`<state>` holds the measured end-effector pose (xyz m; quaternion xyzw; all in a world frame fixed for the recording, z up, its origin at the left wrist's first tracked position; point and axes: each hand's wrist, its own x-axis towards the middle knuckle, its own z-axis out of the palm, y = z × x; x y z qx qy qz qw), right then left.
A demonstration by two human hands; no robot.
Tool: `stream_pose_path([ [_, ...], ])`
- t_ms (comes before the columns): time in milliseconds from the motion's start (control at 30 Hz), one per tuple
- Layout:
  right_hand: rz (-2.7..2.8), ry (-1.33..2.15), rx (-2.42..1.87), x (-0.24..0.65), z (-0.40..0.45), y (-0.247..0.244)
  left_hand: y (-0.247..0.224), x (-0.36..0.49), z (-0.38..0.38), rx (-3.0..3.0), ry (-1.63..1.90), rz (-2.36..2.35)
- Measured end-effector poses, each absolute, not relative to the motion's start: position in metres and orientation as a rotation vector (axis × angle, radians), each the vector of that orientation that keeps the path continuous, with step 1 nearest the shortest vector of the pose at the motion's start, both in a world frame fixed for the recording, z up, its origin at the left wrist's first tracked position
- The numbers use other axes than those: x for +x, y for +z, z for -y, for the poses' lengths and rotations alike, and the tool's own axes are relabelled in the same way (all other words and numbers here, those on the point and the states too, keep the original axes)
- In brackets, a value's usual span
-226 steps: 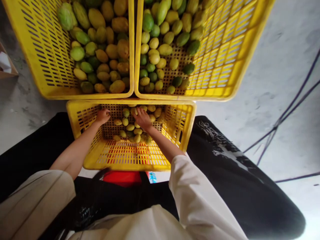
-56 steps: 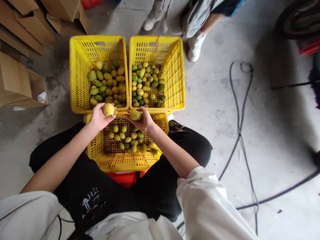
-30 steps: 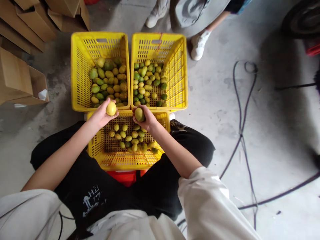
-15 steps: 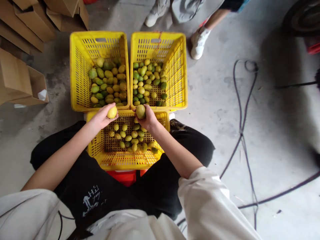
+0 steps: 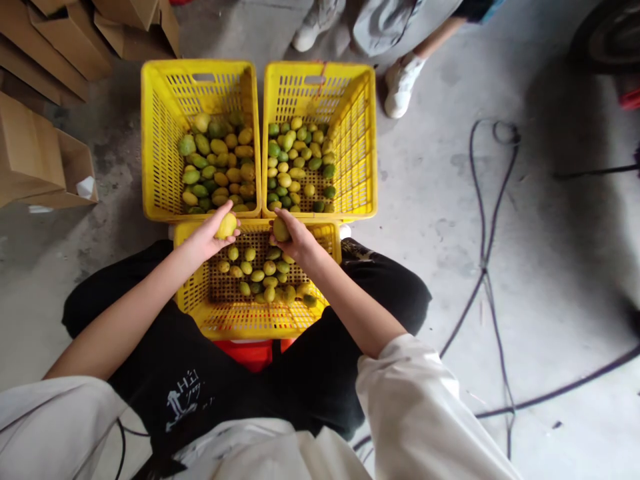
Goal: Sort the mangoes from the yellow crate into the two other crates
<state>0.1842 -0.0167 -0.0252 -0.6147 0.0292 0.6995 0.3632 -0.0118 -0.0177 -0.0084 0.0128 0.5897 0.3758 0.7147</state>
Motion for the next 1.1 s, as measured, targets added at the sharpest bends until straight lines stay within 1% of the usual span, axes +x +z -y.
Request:
stream_pose_path([
  [200,0.008,1.741,-1.535,0.184,0.015,-0.031,0.002,-0.010,0.012,0.021,0.954,-1.425],
  [467,-0.024,1.903,-1.570,0.181,0.011,-0.015,-0.004,-0.004,0.014,-0.156,0.771,-1.417],
  [600,-0.044,1.967,-1.517,0.179,0.012,-0.007,-0.005,-0.005,0.015,-0.046,0.760,-1.407],
  [833,-0.147,1.944,-1.479,0.184,0.012,0.001,0.005,-0.004,0.018,0.149,0.836,-1.404],
  [1100,-0.264,2.037,-1.330,0.193,0.011,-0.009,-0.002,-0.001,0.012,-0.093,0.803,-1.417],
])
